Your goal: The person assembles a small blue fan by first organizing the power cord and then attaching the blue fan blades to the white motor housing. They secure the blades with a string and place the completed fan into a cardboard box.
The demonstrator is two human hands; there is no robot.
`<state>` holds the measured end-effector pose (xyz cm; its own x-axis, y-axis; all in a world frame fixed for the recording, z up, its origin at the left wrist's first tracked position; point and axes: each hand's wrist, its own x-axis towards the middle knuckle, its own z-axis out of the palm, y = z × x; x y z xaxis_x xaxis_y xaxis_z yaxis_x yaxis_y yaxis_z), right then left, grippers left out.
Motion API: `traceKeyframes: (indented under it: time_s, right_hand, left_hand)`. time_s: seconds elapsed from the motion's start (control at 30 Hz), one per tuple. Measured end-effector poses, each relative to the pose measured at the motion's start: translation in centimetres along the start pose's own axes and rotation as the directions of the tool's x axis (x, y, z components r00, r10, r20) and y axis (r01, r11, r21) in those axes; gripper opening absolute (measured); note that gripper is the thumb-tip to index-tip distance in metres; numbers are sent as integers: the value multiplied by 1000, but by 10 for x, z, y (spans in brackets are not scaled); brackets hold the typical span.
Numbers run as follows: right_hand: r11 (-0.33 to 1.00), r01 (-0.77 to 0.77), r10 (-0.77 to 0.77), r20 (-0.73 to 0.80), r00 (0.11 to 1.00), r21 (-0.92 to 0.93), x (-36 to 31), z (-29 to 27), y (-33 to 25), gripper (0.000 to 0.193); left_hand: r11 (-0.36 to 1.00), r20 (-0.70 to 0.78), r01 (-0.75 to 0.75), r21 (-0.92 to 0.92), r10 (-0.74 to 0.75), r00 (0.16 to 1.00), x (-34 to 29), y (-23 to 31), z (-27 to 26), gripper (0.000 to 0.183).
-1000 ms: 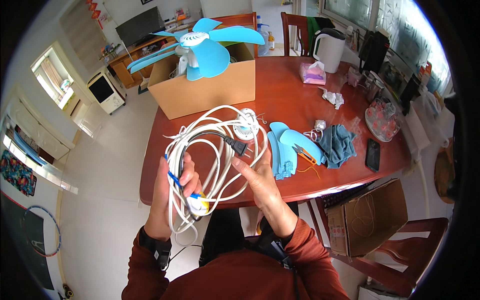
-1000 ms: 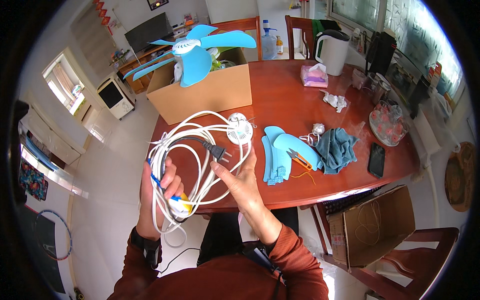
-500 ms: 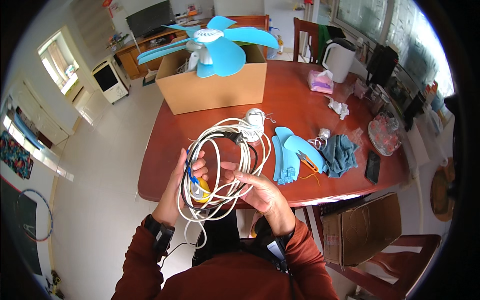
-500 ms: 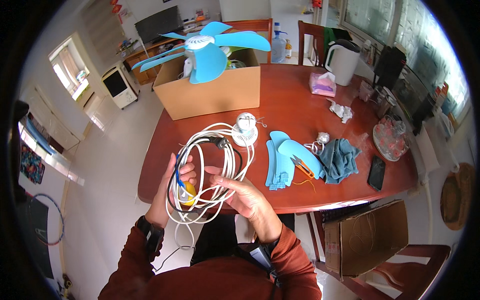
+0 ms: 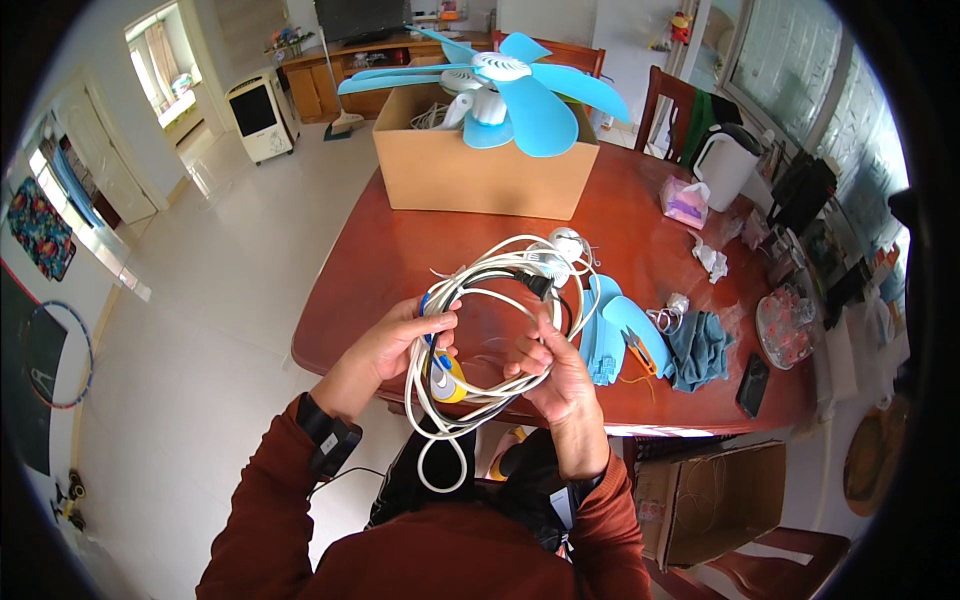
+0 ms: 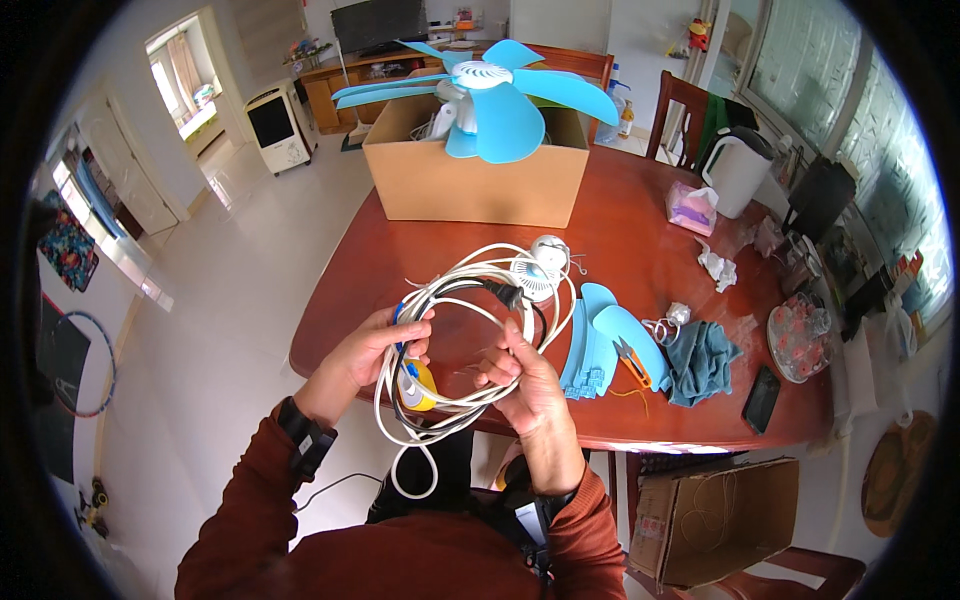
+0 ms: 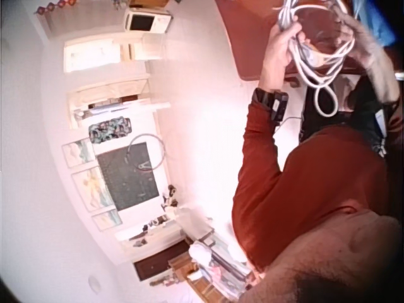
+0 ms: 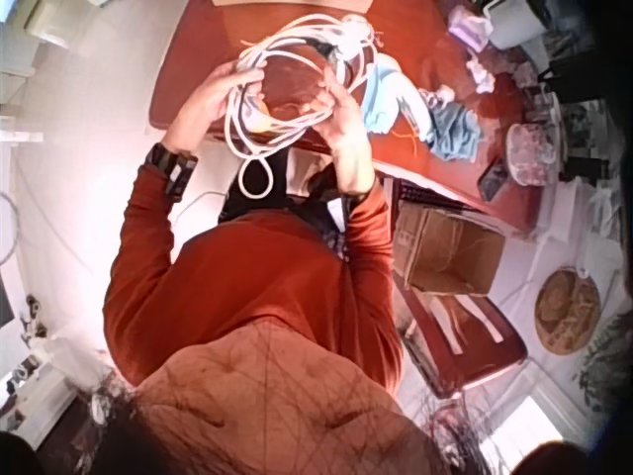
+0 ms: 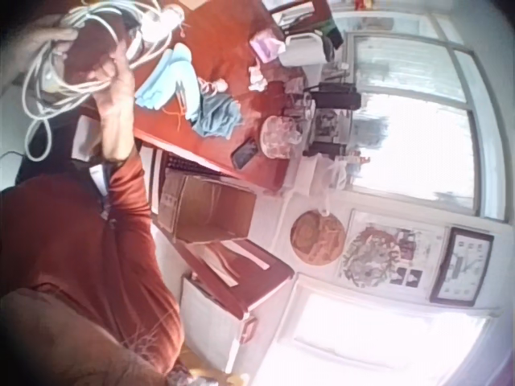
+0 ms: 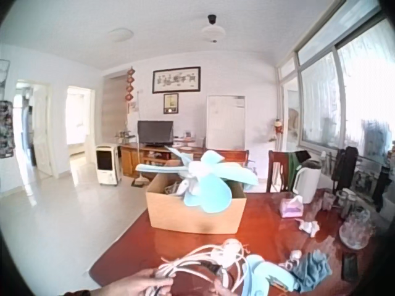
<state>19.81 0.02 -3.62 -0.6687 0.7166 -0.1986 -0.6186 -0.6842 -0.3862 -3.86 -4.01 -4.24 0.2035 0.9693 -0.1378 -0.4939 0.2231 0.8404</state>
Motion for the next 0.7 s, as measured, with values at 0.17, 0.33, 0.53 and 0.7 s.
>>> traceKeyframes:
  time_s: [0.17,0.33,0.53,0.7]
  right_hand:
    - [994,36,-39,-20,999,-103,-4,0,-6,22]
    - [999,13,-8,101,995,-52,8,-7,-10,23]
    - [994,98,-104,128,986,50,17,-6,4,22]
    - [973,226,-231,128,965,49,22,5,18,25]
  left_hand:
    - [996,-95,-50,71,56,994,1,21,-21,31]
    - [991,-40,-69,115,74,996,-1,19,-35,40]
    - [975,-123,-123,185,147,981,4,12,-28,42]
    - [423,-64,-277,863,635,770,-5,33,13,33]
